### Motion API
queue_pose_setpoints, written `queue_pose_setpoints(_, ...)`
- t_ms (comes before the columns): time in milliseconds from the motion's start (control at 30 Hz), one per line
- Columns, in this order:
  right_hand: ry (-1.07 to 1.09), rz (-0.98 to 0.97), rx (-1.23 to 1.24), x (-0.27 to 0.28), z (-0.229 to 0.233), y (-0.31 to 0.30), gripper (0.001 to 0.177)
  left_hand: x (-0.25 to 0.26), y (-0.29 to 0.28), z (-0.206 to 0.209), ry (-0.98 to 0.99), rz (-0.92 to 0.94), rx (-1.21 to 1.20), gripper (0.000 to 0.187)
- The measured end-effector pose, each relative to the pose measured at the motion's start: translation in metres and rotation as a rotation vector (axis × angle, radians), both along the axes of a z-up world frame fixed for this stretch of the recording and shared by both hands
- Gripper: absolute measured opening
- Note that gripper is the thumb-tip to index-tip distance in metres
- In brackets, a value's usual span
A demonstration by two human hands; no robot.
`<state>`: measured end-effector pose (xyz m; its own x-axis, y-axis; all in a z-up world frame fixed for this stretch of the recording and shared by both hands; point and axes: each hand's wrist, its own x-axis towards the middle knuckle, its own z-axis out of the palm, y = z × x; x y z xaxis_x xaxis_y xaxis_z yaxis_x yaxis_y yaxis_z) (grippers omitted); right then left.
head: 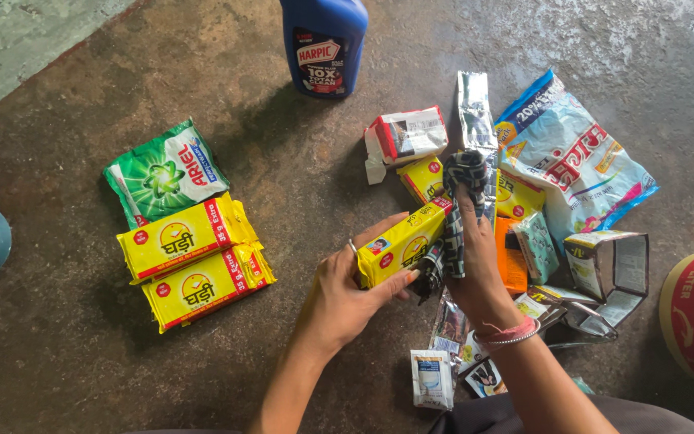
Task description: The person sits on the floor and uses a patterned cloth to wipe the surface of several yellow detergent packets. They pick up each packet, rub it with the cloth, and place it back down among other cleaning supplies.
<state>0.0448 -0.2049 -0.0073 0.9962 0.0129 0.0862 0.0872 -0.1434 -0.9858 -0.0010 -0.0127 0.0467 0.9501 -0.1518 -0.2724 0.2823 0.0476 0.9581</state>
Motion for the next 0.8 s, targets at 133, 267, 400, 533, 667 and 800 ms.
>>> queue_pose_setpoints(133, 0.609, -0.186, 0.664, 0.007, -0.008, -0.001, 0.032, -0.001, 0.005, -0.003, -0.135, -0.026, 0.133, 0.062)
queue_pose_setpoints(267, 0.632, -0.178, 0.685, 0.012, -0.01, -0.001, 0.034, 0.0, 0.007, -0.004, -0.176, -0.076, 0.25, 0.06)
queue_pose_setpoints(400, 0.733, -0.073, 0.763, 0.009, -0.005, 0.012, 0.056, 0.0, 0.009, -0.004, -0.451, -0.036, 0.438, 0.052)
queue_pose_setpoints(533, 0.712, 0.071, 0.773, 0.002, 0.007, 0.025, 0.067, 0.002, 0.014, -0.002, -0.426, 0.035, 0.37, 0.052)
queue_pose_setpoints(667, 0.518, 0.208, 0.554, -0.006, 0.012, 0.029, 0.059, 0.003, 0.017, -0.001, -0.384, 0.052, 0.43, 0.057)
queue_pose_setpoints(800, 0.442, 0.118, 0.39, -0.009, 0.006, 0.029, 0.043, 0.001, 0.017, -0.002, -0.436, 0.021, 0.473, 0.062)
